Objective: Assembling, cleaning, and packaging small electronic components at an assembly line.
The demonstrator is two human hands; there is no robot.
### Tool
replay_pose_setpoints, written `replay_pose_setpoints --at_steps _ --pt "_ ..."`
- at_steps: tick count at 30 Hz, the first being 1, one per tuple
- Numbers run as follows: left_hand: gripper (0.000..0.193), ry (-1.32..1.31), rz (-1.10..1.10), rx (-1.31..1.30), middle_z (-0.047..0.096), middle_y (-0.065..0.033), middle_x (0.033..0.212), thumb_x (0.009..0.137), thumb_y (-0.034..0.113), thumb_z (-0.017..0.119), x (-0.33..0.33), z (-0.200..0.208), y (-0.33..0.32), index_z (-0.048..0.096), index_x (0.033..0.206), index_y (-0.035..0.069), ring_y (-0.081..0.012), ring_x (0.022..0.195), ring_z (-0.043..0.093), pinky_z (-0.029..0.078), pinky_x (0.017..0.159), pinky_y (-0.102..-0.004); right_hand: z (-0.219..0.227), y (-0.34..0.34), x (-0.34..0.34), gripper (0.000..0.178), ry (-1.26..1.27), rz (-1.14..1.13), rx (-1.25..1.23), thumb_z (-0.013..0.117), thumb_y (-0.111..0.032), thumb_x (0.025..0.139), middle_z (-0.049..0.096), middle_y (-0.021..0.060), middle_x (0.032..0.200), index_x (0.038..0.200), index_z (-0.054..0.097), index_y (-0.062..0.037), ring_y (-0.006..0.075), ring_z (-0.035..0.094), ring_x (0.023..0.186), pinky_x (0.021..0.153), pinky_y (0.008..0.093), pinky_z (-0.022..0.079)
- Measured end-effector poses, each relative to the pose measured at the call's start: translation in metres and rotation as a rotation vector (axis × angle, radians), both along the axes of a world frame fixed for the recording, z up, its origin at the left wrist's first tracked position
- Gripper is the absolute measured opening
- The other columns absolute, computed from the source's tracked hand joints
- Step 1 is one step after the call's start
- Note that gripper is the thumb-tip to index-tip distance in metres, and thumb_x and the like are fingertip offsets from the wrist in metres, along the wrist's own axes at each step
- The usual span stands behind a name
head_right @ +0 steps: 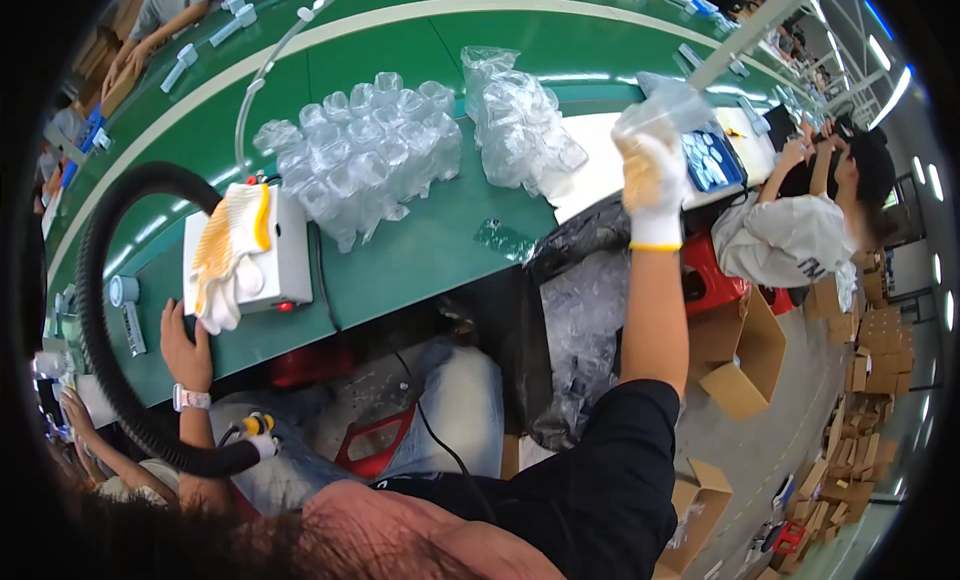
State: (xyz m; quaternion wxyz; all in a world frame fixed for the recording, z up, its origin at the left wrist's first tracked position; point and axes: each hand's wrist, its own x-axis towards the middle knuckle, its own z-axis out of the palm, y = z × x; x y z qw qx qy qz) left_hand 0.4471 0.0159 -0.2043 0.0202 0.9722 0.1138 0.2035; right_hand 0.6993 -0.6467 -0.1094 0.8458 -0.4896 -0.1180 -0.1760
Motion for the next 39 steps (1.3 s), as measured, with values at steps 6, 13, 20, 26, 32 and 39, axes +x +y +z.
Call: replay_pose_setpoints --at_steps 6,13,20,26,32,39 --pt "0.048 -0.143 -0.041 -0.055 0.059 -0.0243 0.143 0.094 0.026 0.069 0.017 -0.015 -0.003 0.062 0.133 -0.001 -0.0443 0.133 0.054 0.042 0.112 -0.0493 -0.026 0.106 -0.129 0.038 0.059 -0.079 -0.572 0.077 -0.004 0.084 0.073 0.0047 0.106 0.120 0.066 -0.0020 0.0159 0.070 0.097 0.090 0.0334 0.057" --pt "0.054 0.010 0.041 -0.062 0.048 -0.0153 0.157 0.097 0.039 0.064 0.007 -0.008 -0.007 0.058 0.143 0.010 -0.0374 0.147 0.041 0.030 0.119 -0.0566 -0.052 0.252 -0.150 0.046 0.176 -0.168 -0.969 0.085 -0.023 0.082 0.077 0.0101 0.109 0.119 0.070 -0.0011 0.0214 0.074 0.096 0.088 0.0333 0.057" --pt "0.057 0.040 0.077 -0.122 0.046 -0.0141 0.159 0.098 0.045 0.062 0.003 0.001 -0.013 0.057 0.145 0.014 -0.0363 0.149 0.039 0.029 0.120 -0.0560 -0.061 0.302 -0.161 0.040 0.038 -0.418 -1.368 0.081 -0.043 0.082 0.076 0.0107 0.104 0.110 0.077 -0.0144 0.0344 0.070 0.095 0.085 0.0438 0.055" --pt "0.056 -0.027 0.051 -0.090 0.050 -0.0160 0.155 0.094 0.043 0.065 0.004 -0.003 -0.009 0.060 0.141 0.012 -0.0364 0.145 0.043 0.034 0.115 -0.0569 -0.080 0.313 -0.151 0.036 -0.079 -0.547 -1.384 0.081 -0.042 0.082 0.074 0.0118 0.097 0.106 0.077 -0.0156 0.0341 0.069 0.094 0.083 0.0460 0.054" --pt "0.056 -0.125 -0.035 -0.157 0.055 -0.0190 0.144 0.085 0.041 0.069 0.009 0.003 -0.018 0.066 0.129 0.008 -0.0375 0.137 0.047 0.038 0.108 -0.0564 -0.106 0.290 -0.129 0.044 -0.063 -0.627 -1.297 0.087 -0.033 0.077 0.074 0.0141 0.099 0.110 0.075 -0.0064 0.0353 0.070 0.095 0.087 0.0441 0.055" --pt "0.060 -0.149 0.061 -0.168 0.051 -0.0204 0.152 0.089 0.045 0.067 -0.011 -0.009 0.003 0.063 0.137 0.010 -0.0392 0.144 0.042 0.032 0.116 -0.0564 -0.123 0.304 -0.141 0.056 0.006 -0.474 -0.861 0.072 -0.014 0.094 0.060 0.0193 0.136 0.144 0.053 0.0007 0.0290 0.062 0.117 0.103 0.0411 0.051"
